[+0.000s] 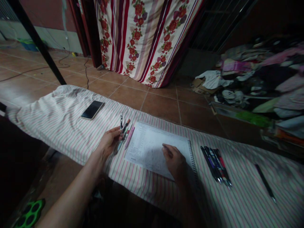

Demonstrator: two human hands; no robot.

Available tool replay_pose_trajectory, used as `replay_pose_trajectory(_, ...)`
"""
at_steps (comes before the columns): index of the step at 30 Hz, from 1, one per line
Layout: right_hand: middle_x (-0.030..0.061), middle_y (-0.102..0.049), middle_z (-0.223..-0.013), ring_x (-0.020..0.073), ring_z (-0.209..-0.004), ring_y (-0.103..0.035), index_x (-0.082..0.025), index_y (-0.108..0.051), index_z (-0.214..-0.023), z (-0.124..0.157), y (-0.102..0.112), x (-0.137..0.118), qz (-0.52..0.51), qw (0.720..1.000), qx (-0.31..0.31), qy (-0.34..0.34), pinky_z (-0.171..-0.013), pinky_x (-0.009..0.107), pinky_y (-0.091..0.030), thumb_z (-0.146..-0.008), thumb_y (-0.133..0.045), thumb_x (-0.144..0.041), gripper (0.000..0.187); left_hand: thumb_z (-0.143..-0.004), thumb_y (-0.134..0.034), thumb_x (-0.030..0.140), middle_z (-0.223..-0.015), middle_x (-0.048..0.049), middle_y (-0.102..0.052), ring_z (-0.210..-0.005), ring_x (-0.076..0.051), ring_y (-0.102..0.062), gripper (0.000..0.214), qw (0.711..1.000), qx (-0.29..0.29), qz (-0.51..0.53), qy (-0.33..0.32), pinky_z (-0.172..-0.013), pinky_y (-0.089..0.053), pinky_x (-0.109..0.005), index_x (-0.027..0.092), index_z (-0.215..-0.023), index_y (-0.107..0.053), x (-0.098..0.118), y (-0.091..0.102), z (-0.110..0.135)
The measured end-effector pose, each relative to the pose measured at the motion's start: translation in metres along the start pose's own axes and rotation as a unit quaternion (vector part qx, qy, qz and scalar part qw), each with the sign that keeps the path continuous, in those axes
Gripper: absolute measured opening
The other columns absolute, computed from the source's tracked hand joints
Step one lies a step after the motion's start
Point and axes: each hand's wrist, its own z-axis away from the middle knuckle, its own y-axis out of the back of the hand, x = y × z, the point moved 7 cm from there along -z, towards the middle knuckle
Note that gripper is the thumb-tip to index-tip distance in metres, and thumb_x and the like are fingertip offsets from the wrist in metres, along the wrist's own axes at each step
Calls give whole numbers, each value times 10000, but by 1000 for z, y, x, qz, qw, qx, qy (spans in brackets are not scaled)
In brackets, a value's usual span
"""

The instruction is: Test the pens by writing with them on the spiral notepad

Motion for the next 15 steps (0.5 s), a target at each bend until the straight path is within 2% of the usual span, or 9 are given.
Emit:
replay_pose_trajectory(2, 123, -672, -915, 204, -756, -644, -144, -663, -909, 1, -2, -4, -21, 1000, -4, -6, -710, 332, -524, -785, -455, -367, 330, -714, -576, 80, -766, -48, -626, -568, -59, -562, 201, 975, -115, 181, 65, -529, -479, -150, 100, -911, -613, -3, -27, 10)
replay_pose_trajectory(5, 120, -676, -925, 205, -777, -649, -146, -660, -921, 3, -5, -9, -86, 996, -14, -30, -723, 332, -524, -773, -492, -375, 320, -710, -575, 29, -743, -30, -622, -571, -55, -575, 169, 936, -156, 293, 115, -530, -492, -132, 103, -859, -605, -7, -50, 22)
replay_pose_trajectory(10, 77, -692, -760, 185, -660, -652, -150, -655, -919, 7, -17, -17, -236, 963, -49, -125, -624, 308, -533, -738, -554, -422, 342, -657, -602, -22, -683, 3, -614, -588, -54, -586, 163, 928, -137, 320, 130, -584, -500, -142, 111, -752, -593, -19, -76, 34)
replay_pose_trajectory(12, 61, -687, -714, 176, -631, -646, -150, -656, -909, 9, -21, -21, -283, 946, -64, -147, -580, 289, -524, -714, -585, -426, 345, -624, -633, -16, -650, 12, -609, -593, -56, -587, 158, 939, -112, 303, 121, -606, -493, -148, 109, -706, -583, -24, -83, 37)
replay_pose_trajectory(15, 57, -690, -724, 170, -628, -642, -151, -650, -929, 11, -26, -26, -339, 921, -94, -168, -558, 274, -514, -664, -644, -401, 365, -594, -695, 56, -618, 10, -610, -599, -72, -588, 173, 958, -93, 255, 88, -559, -454, -146, 112, -706, -576, -28, -94, 42)
